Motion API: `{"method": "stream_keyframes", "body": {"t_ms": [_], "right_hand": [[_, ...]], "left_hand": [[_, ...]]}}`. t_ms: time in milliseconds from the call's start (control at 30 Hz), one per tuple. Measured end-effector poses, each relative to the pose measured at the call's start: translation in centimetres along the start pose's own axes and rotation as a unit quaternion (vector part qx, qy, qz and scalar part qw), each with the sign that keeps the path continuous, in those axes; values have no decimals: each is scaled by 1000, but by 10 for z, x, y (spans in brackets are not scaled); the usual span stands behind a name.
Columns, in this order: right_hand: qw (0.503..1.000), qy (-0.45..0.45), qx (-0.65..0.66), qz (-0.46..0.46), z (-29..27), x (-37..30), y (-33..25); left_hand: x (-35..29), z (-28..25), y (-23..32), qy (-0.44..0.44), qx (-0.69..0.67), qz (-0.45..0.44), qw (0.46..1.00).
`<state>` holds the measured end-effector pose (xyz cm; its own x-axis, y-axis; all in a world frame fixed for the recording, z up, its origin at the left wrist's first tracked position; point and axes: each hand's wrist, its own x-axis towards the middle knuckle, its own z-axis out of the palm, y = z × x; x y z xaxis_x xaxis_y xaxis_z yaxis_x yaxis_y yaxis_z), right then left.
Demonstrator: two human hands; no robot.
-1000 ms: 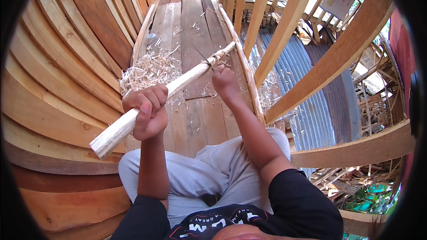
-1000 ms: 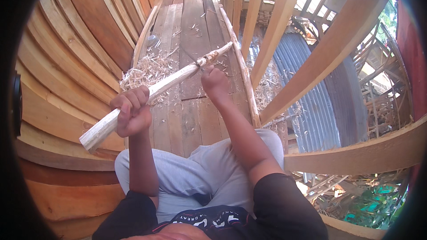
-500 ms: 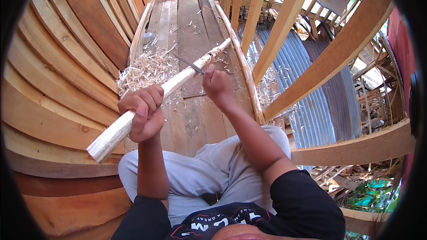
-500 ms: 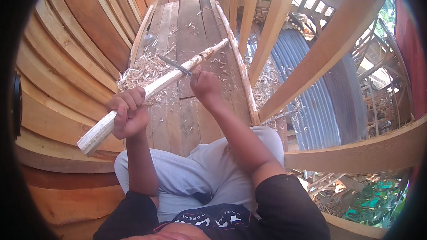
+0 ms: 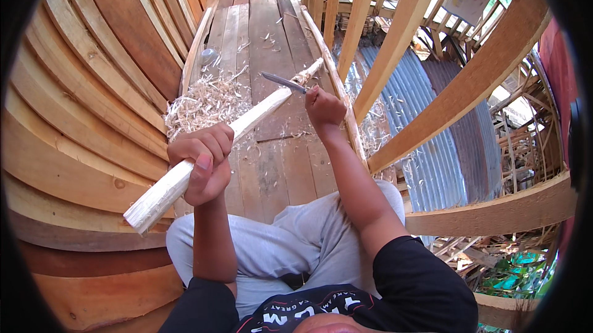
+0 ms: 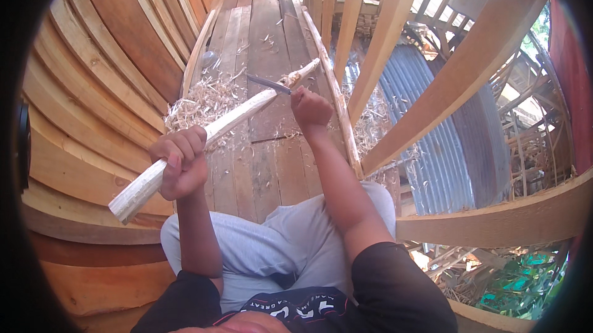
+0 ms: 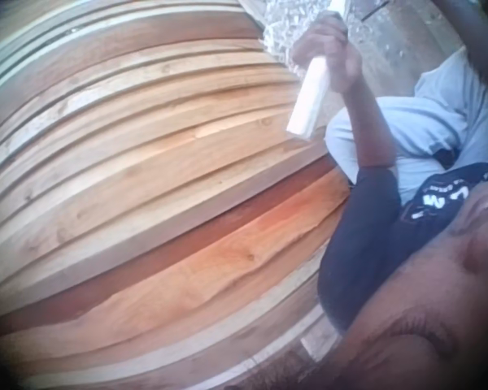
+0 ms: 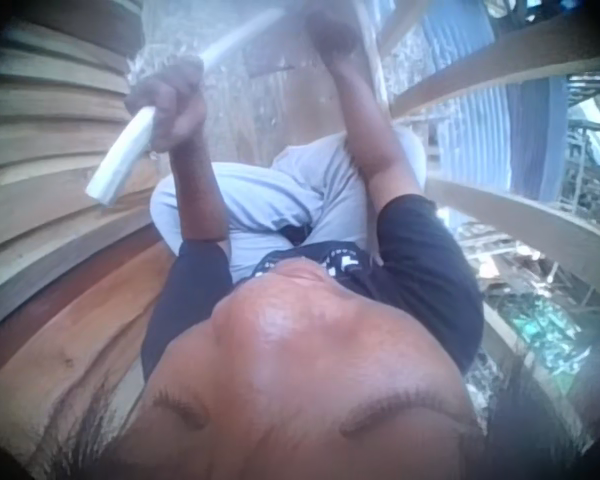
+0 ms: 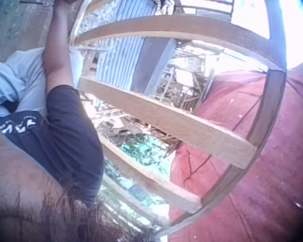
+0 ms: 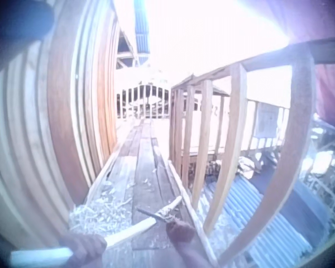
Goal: The person sits on a wooden floor and uses a knife to carve a long, light-colored wooden stick. They hold the stick with their left hand and repeatedly shave off thin layers of wood with the knife in their right hand, creating wood shavings that accumulate on the floor.
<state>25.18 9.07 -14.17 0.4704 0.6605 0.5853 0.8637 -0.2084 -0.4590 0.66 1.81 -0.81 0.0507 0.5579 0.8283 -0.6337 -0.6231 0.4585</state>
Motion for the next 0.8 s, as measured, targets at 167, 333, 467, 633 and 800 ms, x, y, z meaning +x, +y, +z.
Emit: {"method": "stream_keyframes", "body": {"t_ms": [167, 333, 467, 633, 800], "right_hand": [[955, -102, 216, 174, 1, 4, -10], [905, -154, 336, 212, 17, 8, -1], [860, -232, 399, 219, 21, 2, -2], [858, -259, 406, 181, 23, 2, 10], [849, -259, 427, 170, 13, 0, -1]], "left_hand": [[-3, -6, 0, 13, -7, 4, 1000], [-2, -12, -2, 31, -26, 2, 999], [-3, -14, 0, 19, -6, -12, 1000], [-4, -16, -1, 13, -3, -17, 1000], [-3, -16, -1, 16, 0, -15, 1000]]}}
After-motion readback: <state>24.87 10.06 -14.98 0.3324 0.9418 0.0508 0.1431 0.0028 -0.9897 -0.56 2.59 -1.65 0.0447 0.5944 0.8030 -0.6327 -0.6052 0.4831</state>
